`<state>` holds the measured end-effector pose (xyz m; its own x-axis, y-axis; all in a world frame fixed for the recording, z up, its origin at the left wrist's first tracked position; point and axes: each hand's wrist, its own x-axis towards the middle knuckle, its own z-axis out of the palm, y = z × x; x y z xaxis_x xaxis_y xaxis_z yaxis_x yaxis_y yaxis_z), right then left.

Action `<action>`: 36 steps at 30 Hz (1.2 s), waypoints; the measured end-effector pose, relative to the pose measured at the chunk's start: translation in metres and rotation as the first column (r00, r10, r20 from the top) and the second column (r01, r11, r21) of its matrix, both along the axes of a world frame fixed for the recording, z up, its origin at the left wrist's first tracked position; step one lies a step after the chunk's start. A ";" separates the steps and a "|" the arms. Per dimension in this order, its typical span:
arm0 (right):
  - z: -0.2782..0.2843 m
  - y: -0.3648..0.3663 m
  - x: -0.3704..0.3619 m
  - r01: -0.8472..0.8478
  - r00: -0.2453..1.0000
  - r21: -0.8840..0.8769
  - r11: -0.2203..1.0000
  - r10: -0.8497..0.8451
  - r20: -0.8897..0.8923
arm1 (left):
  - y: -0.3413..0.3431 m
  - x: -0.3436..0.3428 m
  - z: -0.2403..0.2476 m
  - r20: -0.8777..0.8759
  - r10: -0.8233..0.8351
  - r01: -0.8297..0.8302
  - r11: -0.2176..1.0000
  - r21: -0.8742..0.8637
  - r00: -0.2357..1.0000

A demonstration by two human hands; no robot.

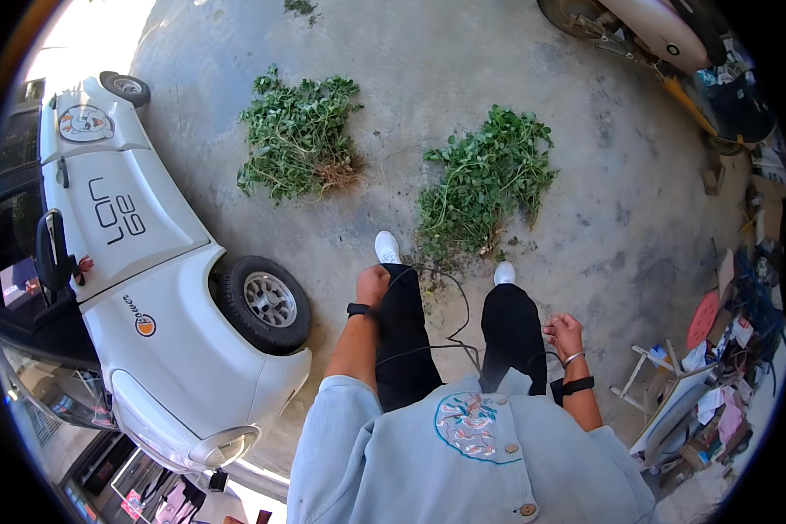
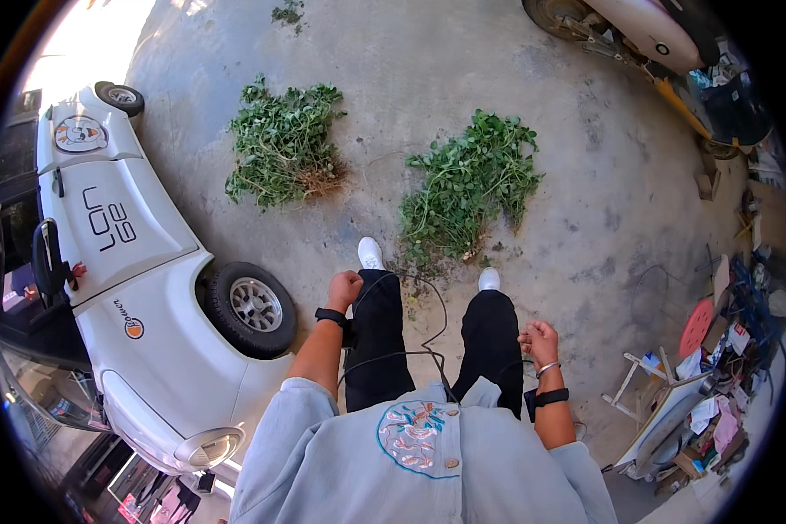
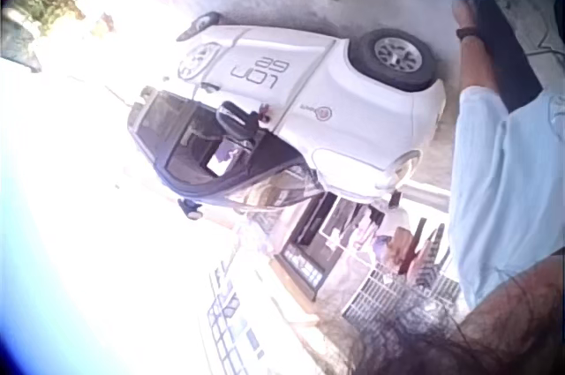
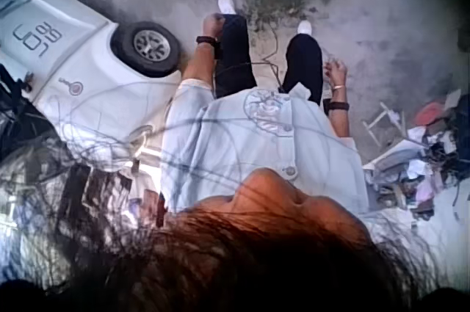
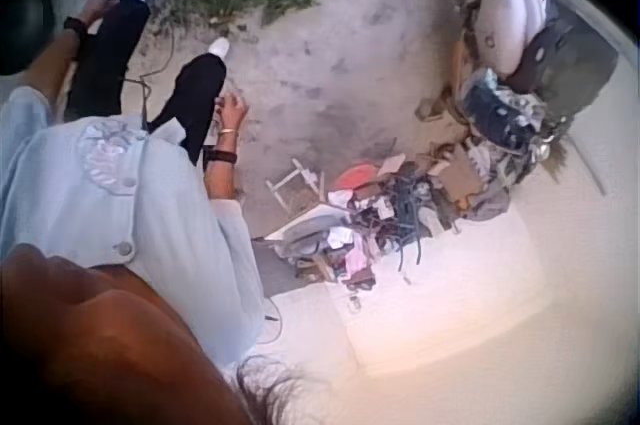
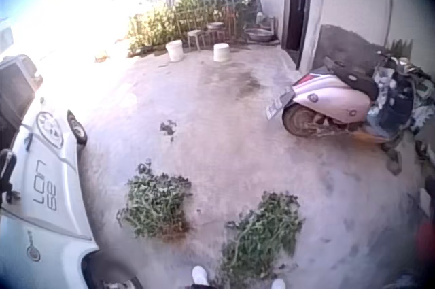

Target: The person plucks peanuts from the roots of peanut plants by hand, collects them into a metal tray, and then transfers them into a smaller bowl near a basin of water.

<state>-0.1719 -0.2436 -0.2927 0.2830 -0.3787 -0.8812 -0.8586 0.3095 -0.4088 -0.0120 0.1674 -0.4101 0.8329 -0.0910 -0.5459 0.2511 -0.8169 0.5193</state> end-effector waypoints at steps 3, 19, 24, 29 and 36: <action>-0.004 0.046 0.015 0.013 1.000 0.057 0.998 -0.012 -0.029 | 0.007 0.040 -0.039 -0.041 -0.002 0.003 1.000 0.030 0.999; -0.229 0.114 0.069 -0.079 0.994 0.211 0.974 0.060 0.096 | -0.076 0.046 -0.289 -0.174 -0.338 0.380 0.849 0.368 0.925; -0.223 0.115 0.084 -0.165 0.982 0.375 0.913 0.117 0.147 | -0.055 0.043 -0.307 -0.399 -0.437 0.389 0.899 -0.201 0.806; -0.236 0.101 0.078 -0.123 0.992 0.343 0.931 0.100 0.083 | -0.097 0.093 -0.191 -0.386 -0.014 -0.137 0.923 -0.361 0.922; -0.250 0.111 0.087 -0.089 0.993 0.358 0.929 0.056 0.103 | -0.006 0.237 0.011 0.505 0.493 -0.215 0.832 -0.511 0.709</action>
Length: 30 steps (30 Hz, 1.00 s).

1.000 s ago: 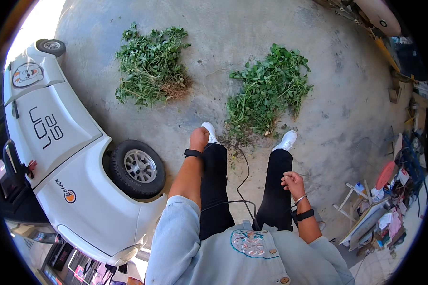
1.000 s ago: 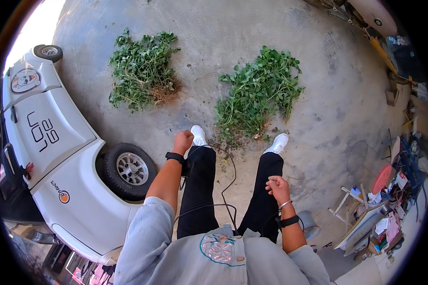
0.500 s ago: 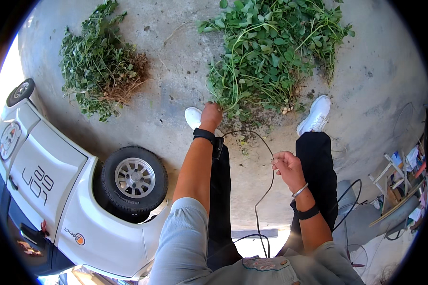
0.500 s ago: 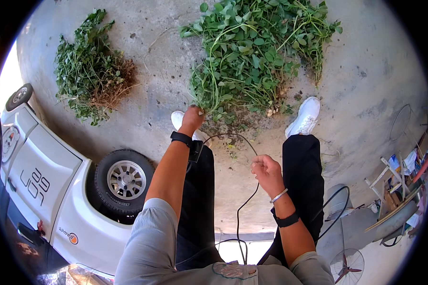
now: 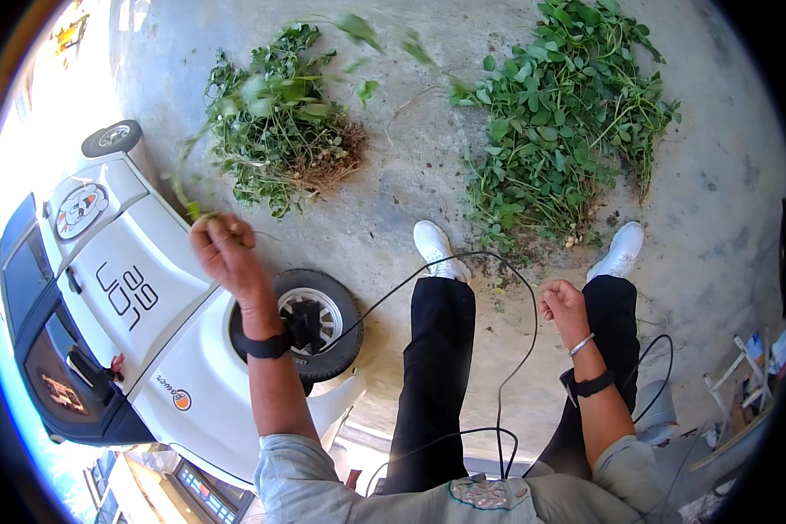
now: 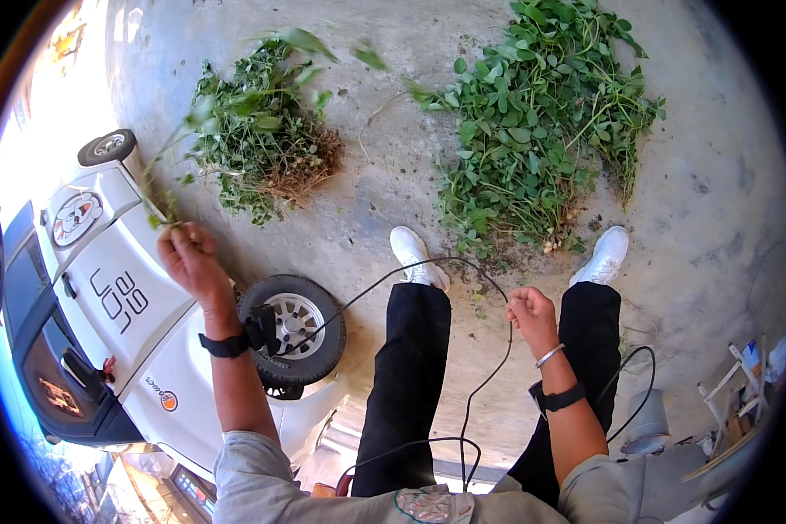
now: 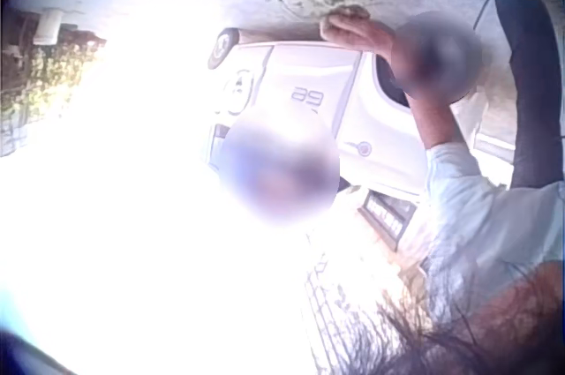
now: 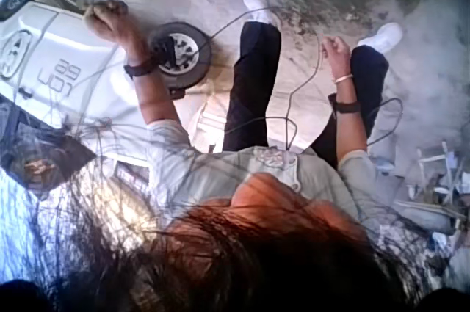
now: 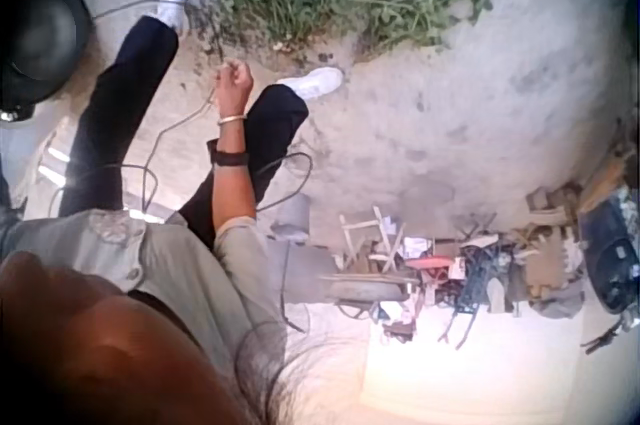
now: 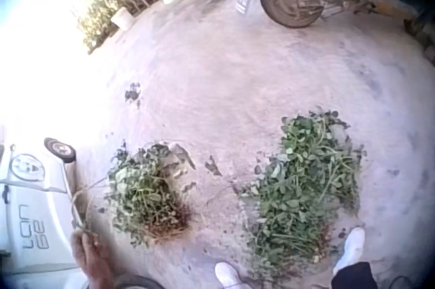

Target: The person plucks peanuts from the roots of peanut plants by hand, collects them into a metal tray, and then transfers them into a smaller bowl near a basin of water.

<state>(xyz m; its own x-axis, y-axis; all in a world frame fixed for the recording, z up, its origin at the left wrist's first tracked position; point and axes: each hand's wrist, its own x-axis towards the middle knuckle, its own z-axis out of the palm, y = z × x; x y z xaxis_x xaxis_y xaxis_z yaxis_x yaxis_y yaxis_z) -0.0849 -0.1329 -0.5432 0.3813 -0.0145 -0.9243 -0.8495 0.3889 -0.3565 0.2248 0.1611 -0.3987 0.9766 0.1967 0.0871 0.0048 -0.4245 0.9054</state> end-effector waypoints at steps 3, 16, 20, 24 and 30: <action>-0.004 0.009 -0.004 0.012 1.000 0.000 1.000 -0.012 -0.002 | 0.042 0.024 0.036 0.223 0.018 -0.063 0.979 0.194 0.975; -0.016 0.032 -0.010 -0.046 0.993 -0.059 0.997 0.040 -0.108 | 0.176 0.039 -0.233 -0.516 0.455 0.015 0.740 0.673 0.725; -0.015 0.027 -0.025 -0.029 0.991 -0.068 0.997 0.020 -0.136 | 0.121 0.015 -0.227 -0.361 0.391 0.117 0.525 0.843 0.847; -0.009 0.024 -0.018 -0.034 0.994 -0.049 0.998 0.029 -0.106 | 0.069 -0.021 -0.190 -0.199 0.196 0.125 0.338 0.933 0.960; 0.008 -0.002 -0.012 0.104 0.992 0.035 0.994 -0.101 -0.077 | -0.104 -0.136 -0.217 -0.468 -0.608 0.735 0.314 0.601 0.642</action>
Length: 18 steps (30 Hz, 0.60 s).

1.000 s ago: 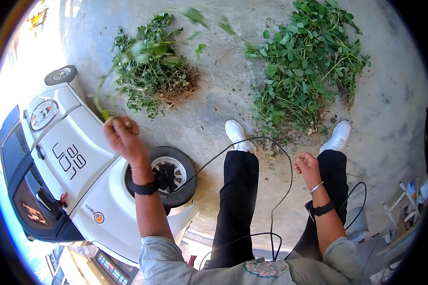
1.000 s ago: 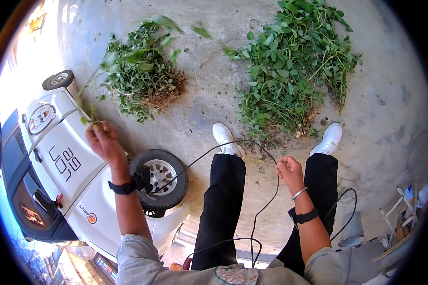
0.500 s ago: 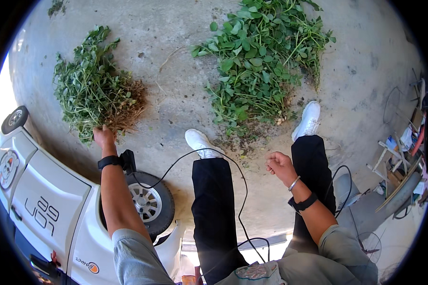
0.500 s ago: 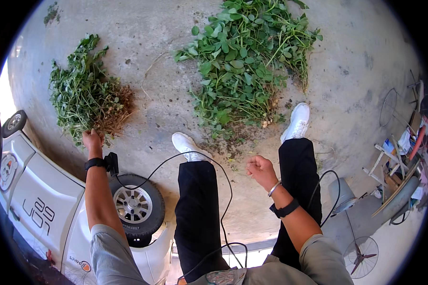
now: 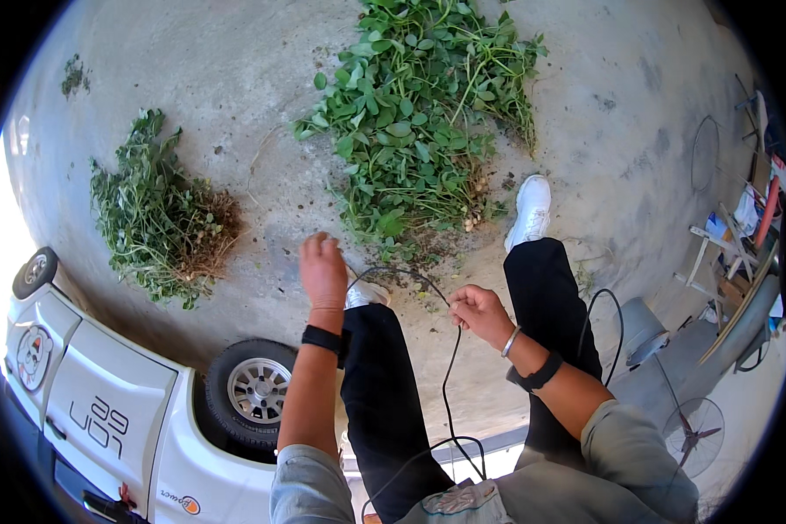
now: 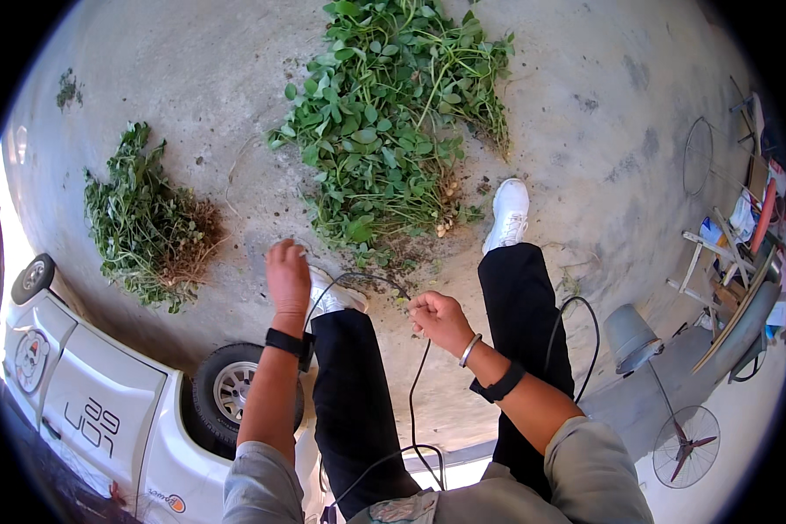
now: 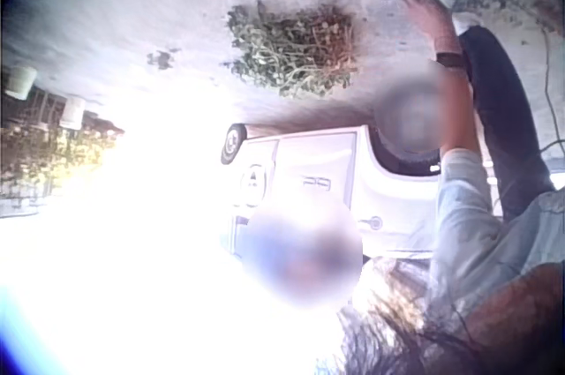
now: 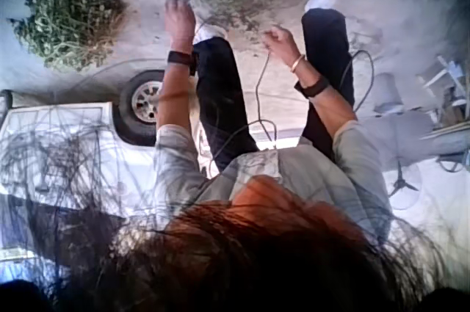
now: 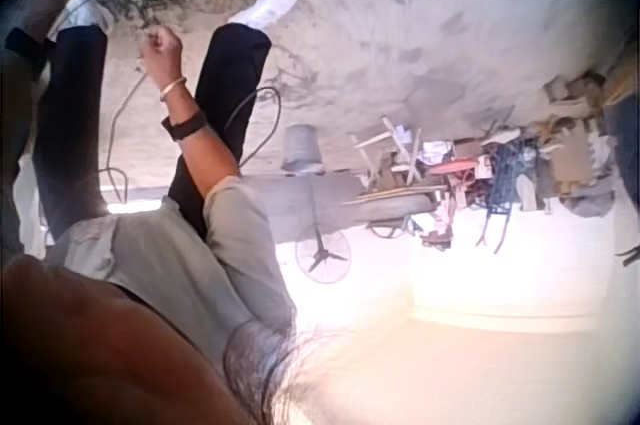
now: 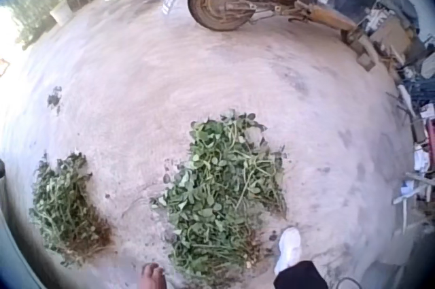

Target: The person plucks peanuts from the roots of peanut plants by hand, collects them into a metal tray, and then transfers them into a smaller bowl near a basin of water.

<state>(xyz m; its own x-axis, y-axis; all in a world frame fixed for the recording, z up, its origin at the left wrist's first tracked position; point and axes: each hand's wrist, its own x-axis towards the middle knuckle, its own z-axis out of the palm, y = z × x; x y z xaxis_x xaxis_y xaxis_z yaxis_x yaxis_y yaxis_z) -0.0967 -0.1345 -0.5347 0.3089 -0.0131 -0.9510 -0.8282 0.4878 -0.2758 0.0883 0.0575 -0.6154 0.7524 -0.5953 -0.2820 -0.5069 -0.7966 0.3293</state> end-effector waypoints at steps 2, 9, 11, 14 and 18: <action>0.004 -0.019 0.003 0.106 0.993 0.017 0.994 -0.107 0.054 | -0.071 -0.053 -0.027 -0.151 -0.228 0.214 0.971 -0.107 0.962; 0.016 -0.075 -0.001 0.378 0.926 0.073 0.923 -0.378 -0.015 | -0.194 -0.111 -0.099 -0.076 -0.561 0.562 0.794 0.232 0.824; 0.018 -0.083 -0.010 0.429 0.903 0.112 0.896 -0.428 -0.031 | -0.209 -0.111 -0.098 -0.016 -0.611 0.588 0.753 0.294 0.791; 0.025 -0.083 -0.004 0.422 0.905 0.186 0.887 -0.425 -0.022 | -0.195 -0.096 -0.090 -0.174 -0.533 0.557 0.743 0.371 0.828; 0.021 -0.086 -0.003 0.463 0.882 0.205 0.862 -0.471 -0.013 | -0.189 -0.080 -0.026 -0.286 -0.473 0.543 0.795 0.268 0.833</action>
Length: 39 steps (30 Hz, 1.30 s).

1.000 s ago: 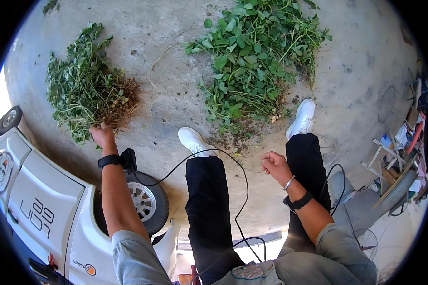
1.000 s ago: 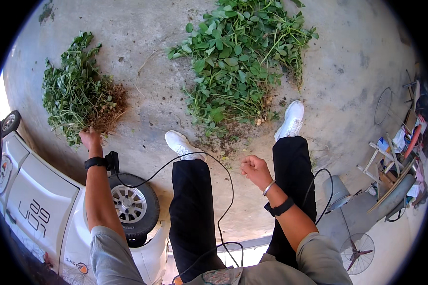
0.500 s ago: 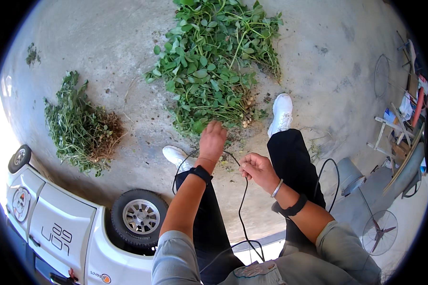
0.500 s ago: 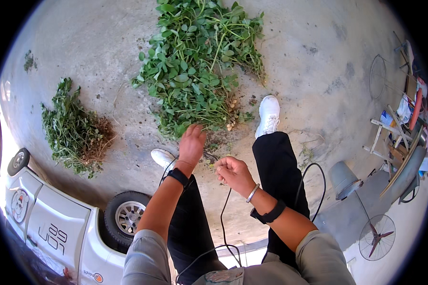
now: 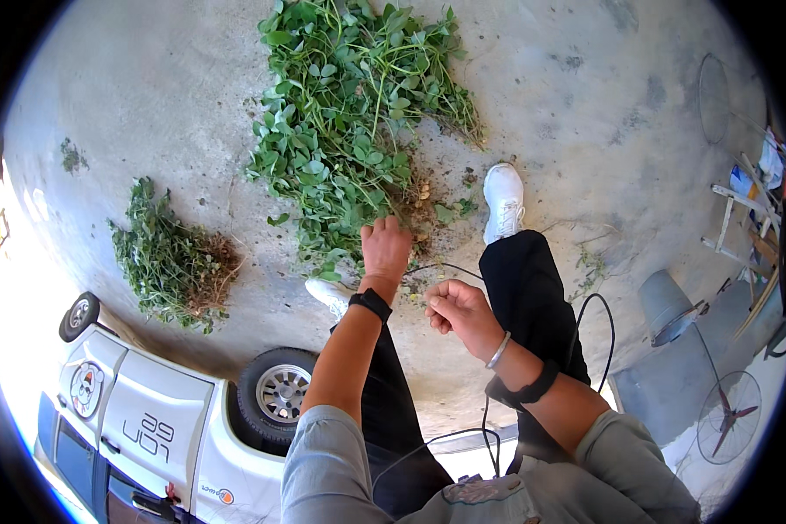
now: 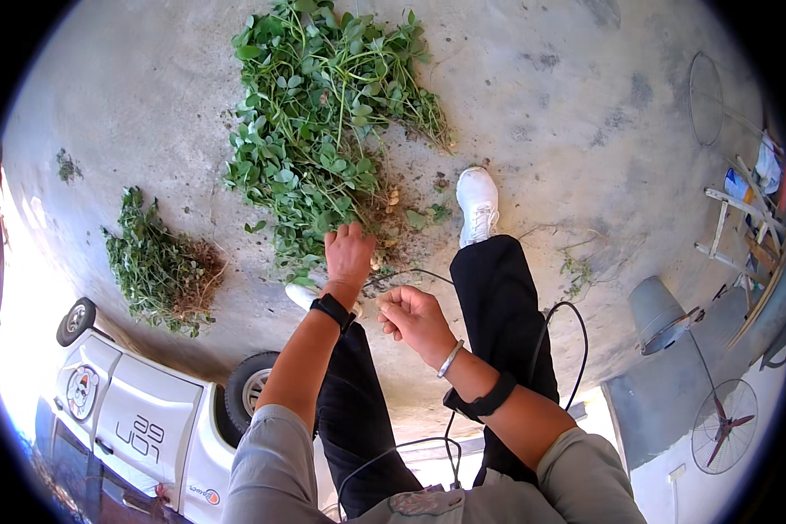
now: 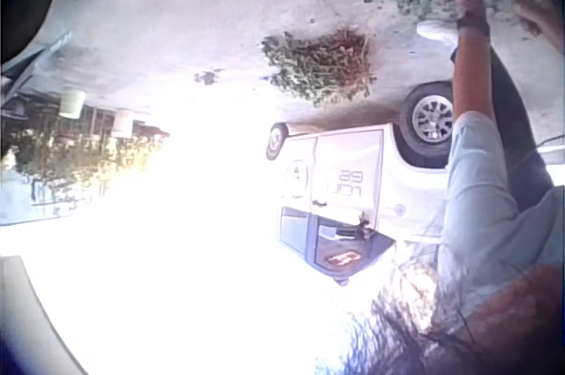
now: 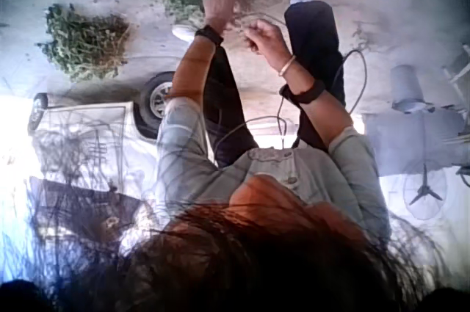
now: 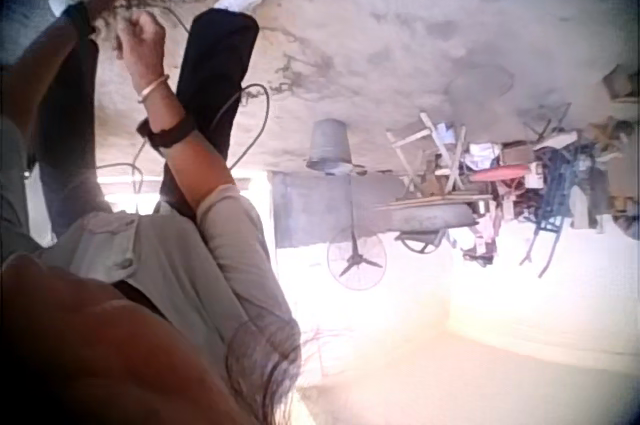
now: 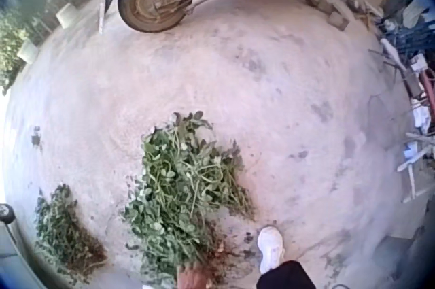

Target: The person plucks peanuts from the roots of peanut plants by hand, collects them into a metal tray, and then transfers them into a smaller bowl near a basin of water.

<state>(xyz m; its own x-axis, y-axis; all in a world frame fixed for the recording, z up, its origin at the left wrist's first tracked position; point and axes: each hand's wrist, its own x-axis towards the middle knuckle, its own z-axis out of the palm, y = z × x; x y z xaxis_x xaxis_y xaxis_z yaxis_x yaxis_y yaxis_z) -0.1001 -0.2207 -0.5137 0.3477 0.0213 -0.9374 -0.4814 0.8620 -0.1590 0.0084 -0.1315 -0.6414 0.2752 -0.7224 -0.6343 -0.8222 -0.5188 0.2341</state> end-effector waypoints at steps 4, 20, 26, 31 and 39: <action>0.003 0.002 0.007 0.045 0.999 0.035 0.998 -0.045 0.015 | 0.032 0.013 0.037 0.083 0.062 -0.047 0.984 -0.174 0.995; 0.000 0.024 0.024 0.030 0.995 -0.213 0.977 -0.010 0.095 | 0.067 0.016 0.147 -0.416 0.598 -0.728 0.563 -0.391 0.685; -0.015 0.043 0.014 -0.137 0.957 -0.308 0.941 0.206 0.203 | 0.077 -0.005 0.148 -0.522 0.619 -0.810 0.465 -0.358 0.586; -0.013 0.044 0.025 -0.091 0.973 -0.197 0.976 0.129 0.189 | 0.086 0.002 0.134 -0.680 0.639 -0.909 0.405 -0.101 0.361; -0.007 0.028 0.041 -0.037 0.972 -0.187 0.982 0.079 0.222 | 0.070 0.023 0.125 -0.728 0.576 -0.872 0.486 -0.059 0.371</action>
<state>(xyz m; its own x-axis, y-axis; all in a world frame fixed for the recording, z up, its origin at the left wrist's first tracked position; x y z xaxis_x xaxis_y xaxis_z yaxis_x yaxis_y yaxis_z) -0.0595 -0.1927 -0.5209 0.5553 -0.1139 -0.8238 -0.4629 0.7806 -0.4199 0.0312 -0.0616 -0.5161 0.5292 -0.6092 -0.5906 0.2223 -0.5722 0.7894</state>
